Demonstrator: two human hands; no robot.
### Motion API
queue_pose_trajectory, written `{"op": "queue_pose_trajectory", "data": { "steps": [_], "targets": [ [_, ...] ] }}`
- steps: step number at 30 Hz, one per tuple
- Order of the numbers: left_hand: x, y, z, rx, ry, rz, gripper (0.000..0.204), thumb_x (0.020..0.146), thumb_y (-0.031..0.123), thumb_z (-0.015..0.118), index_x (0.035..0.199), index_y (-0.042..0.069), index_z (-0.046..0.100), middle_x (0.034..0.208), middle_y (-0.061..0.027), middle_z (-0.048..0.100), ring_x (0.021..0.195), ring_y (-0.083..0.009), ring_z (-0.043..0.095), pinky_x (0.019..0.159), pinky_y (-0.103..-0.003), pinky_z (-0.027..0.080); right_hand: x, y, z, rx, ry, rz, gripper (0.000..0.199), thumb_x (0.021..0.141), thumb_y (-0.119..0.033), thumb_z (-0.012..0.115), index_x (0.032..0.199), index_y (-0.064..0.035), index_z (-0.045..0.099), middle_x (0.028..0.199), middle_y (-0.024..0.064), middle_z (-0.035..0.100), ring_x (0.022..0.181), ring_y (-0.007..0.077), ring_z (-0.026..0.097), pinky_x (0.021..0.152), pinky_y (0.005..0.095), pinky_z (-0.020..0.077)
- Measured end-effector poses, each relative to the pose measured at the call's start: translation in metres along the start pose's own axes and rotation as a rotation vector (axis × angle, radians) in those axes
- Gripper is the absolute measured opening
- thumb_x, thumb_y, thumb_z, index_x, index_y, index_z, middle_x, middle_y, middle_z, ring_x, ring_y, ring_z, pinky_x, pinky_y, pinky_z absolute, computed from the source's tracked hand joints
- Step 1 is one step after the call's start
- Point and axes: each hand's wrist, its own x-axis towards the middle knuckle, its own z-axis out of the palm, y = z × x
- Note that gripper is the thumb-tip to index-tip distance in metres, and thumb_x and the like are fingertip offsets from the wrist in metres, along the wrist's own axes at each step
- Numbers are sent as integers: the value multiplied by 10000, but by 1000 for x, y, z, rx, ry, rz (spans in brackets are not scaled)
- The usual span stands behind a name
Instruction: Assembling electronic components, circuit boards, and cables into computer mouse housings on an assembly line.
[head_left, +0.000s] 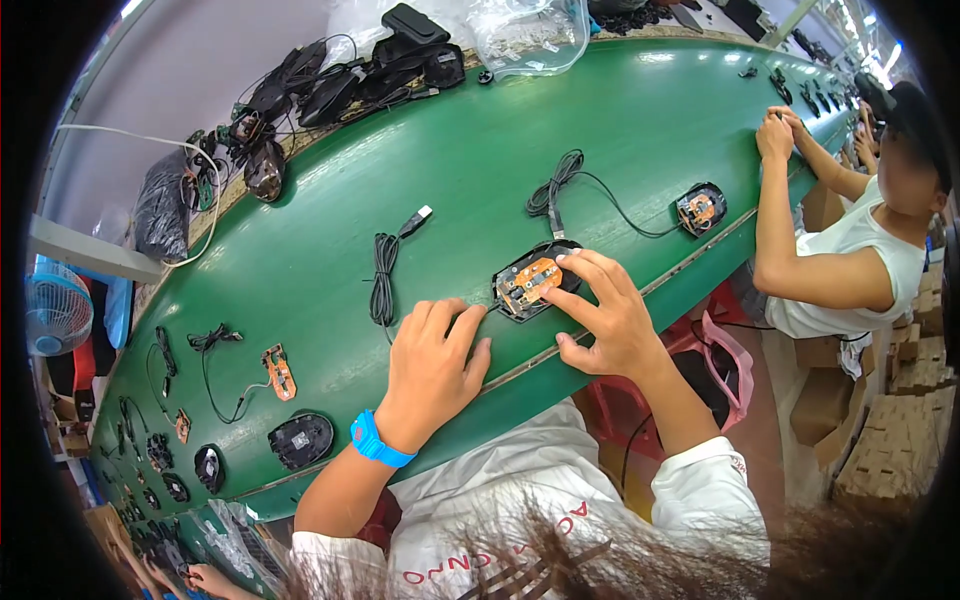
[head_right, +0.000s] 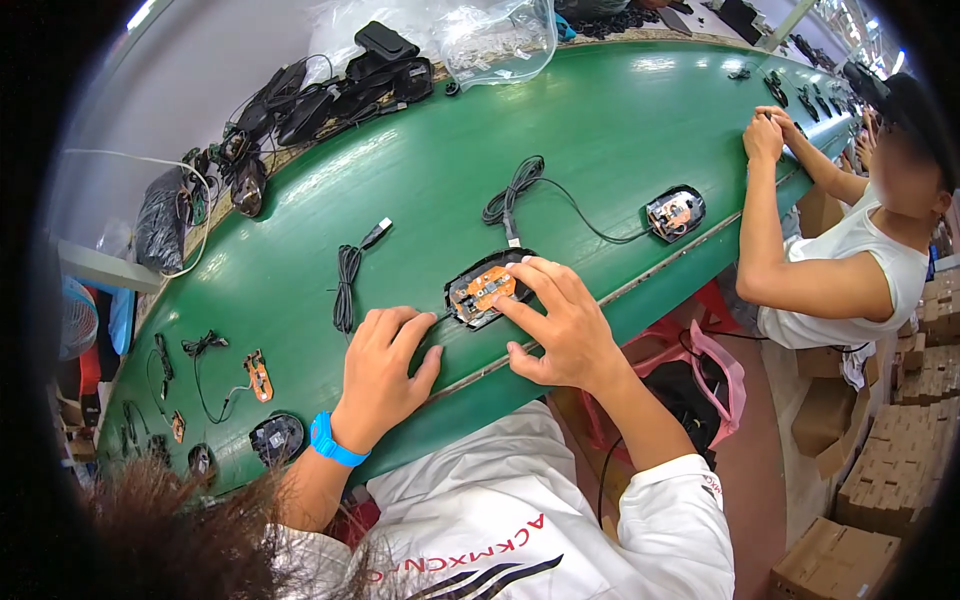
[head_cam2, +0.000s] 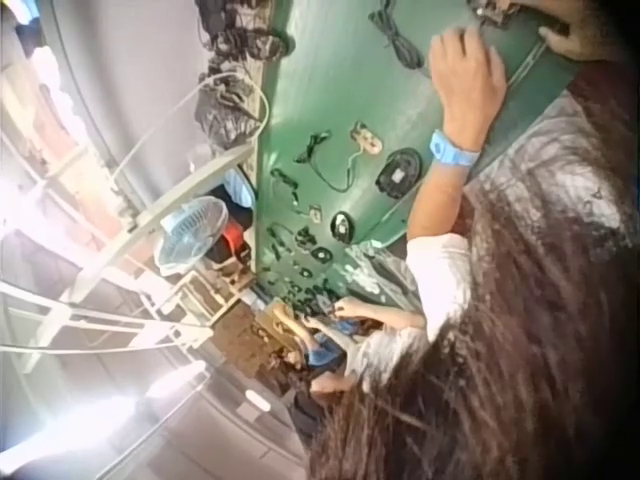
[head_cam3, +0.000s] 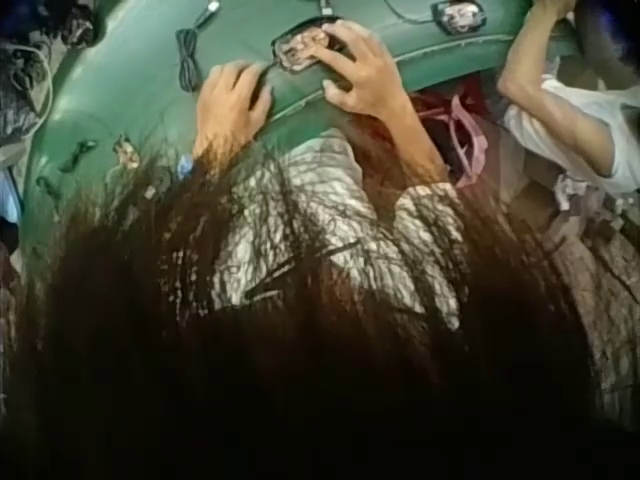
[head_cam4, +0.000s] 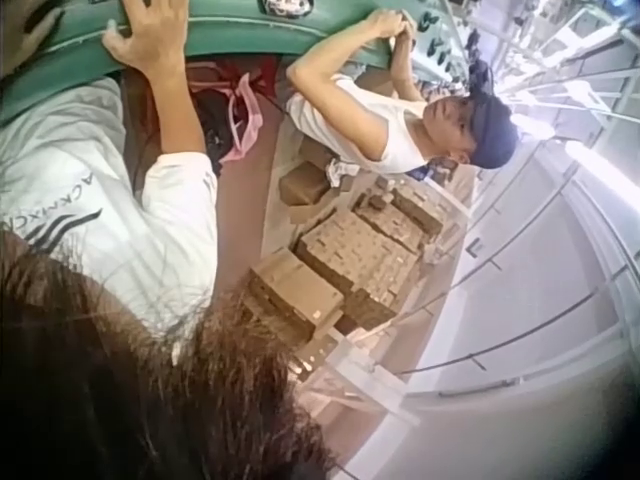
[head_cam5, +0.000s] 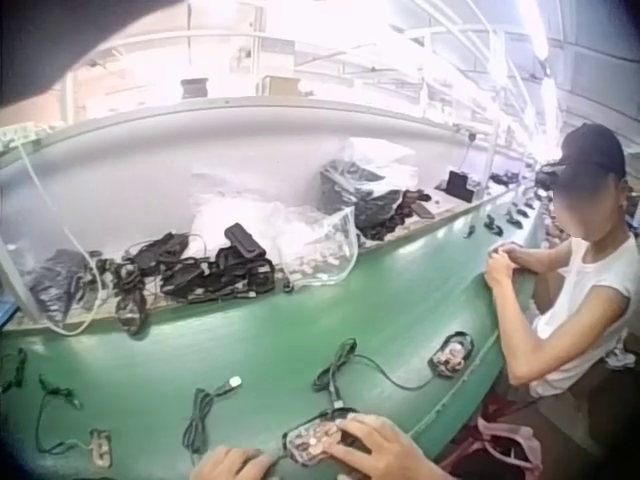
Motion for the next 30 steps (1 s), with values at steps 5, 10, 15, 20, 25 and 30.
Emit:
{"op": "queue_pose_trajectory", "data": {
  "steps": [5, 10, 15, 20, 25, 30],
  "targets": [
    [-15, 7, -24, -73, 47, -22, 394, 762, 52, 784, 1138, 21, 670, 1113, -141, 647, 981, -349, 618, 839, -433, 528, -5, 1, 4, 44, 102, 26, 549, 692, -194, 722, 1233, -100, 708, 1345, 178, 578, 1250, 398, 560, 1046, 505, 484],
    [-58, 9, -66, -178, 76, -48, 417, 752, 32, 779, 1152, 10, 665, 1155, -165, 650, 1014, -365, 627, 874, -441, 529, -6, -1, 6, 31, 177, 121, 562, 688, -158, 706, 1244, -81, 704, 1332, 187, 586, 1226, 424, 570, 1039, 518, 493],
    [-123, -13, -91, -13, 351, -338, 351, 785, -43, 689, 1134, -22, 659, 1122, -183, 662, 1040, -352, 637, 925, -456, 514, -6, 0, 10, 20, 185, 157, 519, 681, -137, 709, 1196, -74, 721, 1332, 185, 589, 1226, 429, 569, 1039, 520, 492],
    [-173, -34, -98, 60, 495, -531, 293, 829, -61, 640, 1122, -43, 645, 1107, -185, 654, 1047, -345, 630, 949, -455, 503, -4, -4, 7, -11, 137, 112, 465, 671, -136, 722, 1132, -79, 739, 1324, 181, 594, 1228, 421, 574, 1038, 514, 494],
    [-185, -43, -92, 55, 563, -594, 257, 852, -71, 610, 1106, -54, 641, 1104, -183, 653, 1056, -341, 626, 962, -453, 497, 2, -12, 7, -28, 88, 141, 414, 662, -142, 732, 1072, -83, 748, 1301, 167, 606, 1224, 405, 584, 1036, 506, 497],
    [-136, -19, -87, -80, 443, -434, 248, 812, -36, 670, 1060, -23, 674, 1070, -169, 672, 1018, -341, 644, 943, -456, 513, 3, -11, 6, -61, 94, 129, 399, 662, -138, 733, 1056, -83, 746, 1241, 136, 635, 1215, 385, 594, 1027, 502, 502]
  ]
}}
